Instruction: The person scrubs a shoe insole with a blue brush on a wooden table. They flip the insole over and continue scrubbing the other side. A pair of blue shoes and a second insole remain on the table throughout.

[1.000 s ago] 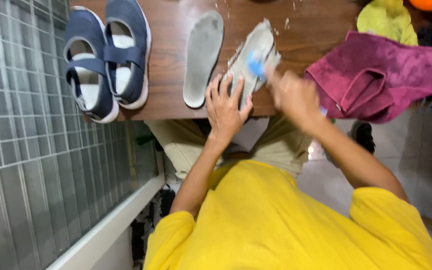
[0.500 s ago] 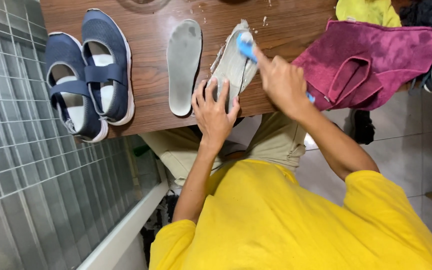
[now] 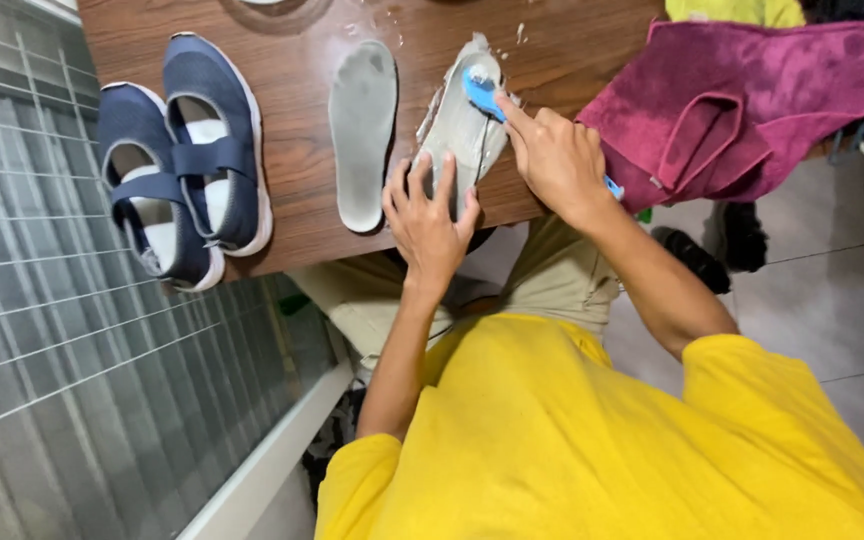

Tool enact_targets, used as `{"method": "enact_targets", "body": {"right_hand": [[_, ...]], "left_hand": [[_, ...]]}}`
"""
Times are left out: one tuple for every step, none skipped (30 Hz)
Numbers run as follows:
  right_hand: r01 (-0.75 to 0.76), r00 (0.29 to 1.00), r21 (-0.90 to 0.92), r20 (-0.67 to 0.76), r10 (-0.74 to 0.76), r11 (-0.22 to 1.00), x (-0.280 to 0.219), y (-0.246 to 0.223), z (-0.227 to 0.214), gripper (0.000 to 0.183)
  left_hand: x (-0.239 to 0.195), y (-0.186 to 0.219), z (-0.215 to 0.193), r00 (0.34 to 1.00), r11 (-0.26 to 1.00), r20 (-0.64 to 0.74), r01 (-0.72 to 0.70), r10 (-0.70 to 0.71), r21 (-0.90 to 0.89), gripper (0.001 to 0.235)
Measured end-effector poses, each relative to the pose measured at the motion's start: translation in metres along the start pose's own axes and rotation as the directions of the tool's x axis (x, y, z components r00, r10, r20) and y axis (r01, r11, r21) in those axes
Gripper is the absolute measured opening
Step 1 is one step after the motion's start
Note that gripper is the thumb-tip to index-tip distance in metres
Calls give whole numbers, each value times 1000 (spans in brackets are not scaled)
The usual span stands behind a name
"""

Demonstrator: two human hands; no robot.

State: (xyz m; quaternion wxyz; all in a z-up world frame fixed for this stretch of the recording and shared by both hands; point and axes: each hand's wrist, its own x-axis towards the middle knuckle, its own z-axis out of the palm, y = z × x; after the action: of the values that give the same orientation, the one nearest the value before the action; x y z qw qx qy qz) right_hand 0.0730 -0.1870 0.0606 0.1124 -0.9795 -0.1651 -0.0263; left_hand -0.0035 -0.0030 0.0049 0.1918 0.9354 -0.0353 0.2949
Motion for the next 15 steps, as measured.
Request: {"method": "enact_targets", "body": {"right_hand": [[1, 1000, 9, -14, -1, 1000, -14, -12, -2, 35], [19, 999, -17, 43, -18, 1000, -27, -24, -4, 34], [39, 995, -50, 99, -34, 998, -39, -34, -8, 34], [39, 996, -50, 84, -35, 998, -26, -35, -17, 34], [4, 995, -29, 103, -1, 1000, -21, -34, -26, 33], [-31, 992, -9, 123, 32, 999, -16, -33, -35, 33], [-37, 990, -7, 137, 38, 999, -13, -25, -28, 33], [-59, 991, -16, 124, 60, 998, -9, -18, -20, 37], [-73, 993, -16, 92, 74, 997, 2, -15, -11, 47], [-72, 994, -7, 88, 72, 997, -19, -31, -12, 47], [-62, 996, -2, 62, 62, 998, -34, -40, -15, 38], [-51, 998, 2, 36, 51, 999, -49, -49, -16, 36], [-57, 998, -6, 40, 57, 998, -35, -47, -21, 36], [-75, 997, -39, 17, 76, 996, -21, -44, -25, 32], [-94, 995, -63, 12, 95, 994, -14, -44, -28, 33]], "left_hand": [[-2, 0, -1, 1000, 1000, -7, -12, 12, 9, 46], [-3, -1, -2, 1000, 1000, -1, -4, 4, 6, 45], [-2, 1, -1, 1000, 1000, 1, 5, -5, -4, 43], [3, -4, 0, 1000, 1000, -10, -5, 5, -1, 43], [0, -3, 2, 1000, 1000, -9, -5, 5, -3, 44], [-3, -2, 4, 1000, 1000, -9, -5, 5, -4, 44], [-1, 3, 0, 1000, 1000, 5, -1, 1, -7, 44], [1, 8, -5, 999, 1000, 33, 1, -2, 30, 45], [10, 5, -10, 999, 997, 46, -8, 4, 79, 47], [1, 2, -11, 999, 996, 45, -13, 9, 88, 47], [-1, 1, -5, 1000, 999, 13, -8, 8, 41, 45], [-2, 0, 2, 1000, 1000, -19, -5, 5, -7, 43], [-1, -3, 5, 1000, 1000, -16, -4, 4, -17, 43], [0, -4, 9, 1000, 1000, -22, -10, 10, -13, 43], [-6, -6, 7, 1000, 1000, -11, -8, 8, -1, 43]]}}
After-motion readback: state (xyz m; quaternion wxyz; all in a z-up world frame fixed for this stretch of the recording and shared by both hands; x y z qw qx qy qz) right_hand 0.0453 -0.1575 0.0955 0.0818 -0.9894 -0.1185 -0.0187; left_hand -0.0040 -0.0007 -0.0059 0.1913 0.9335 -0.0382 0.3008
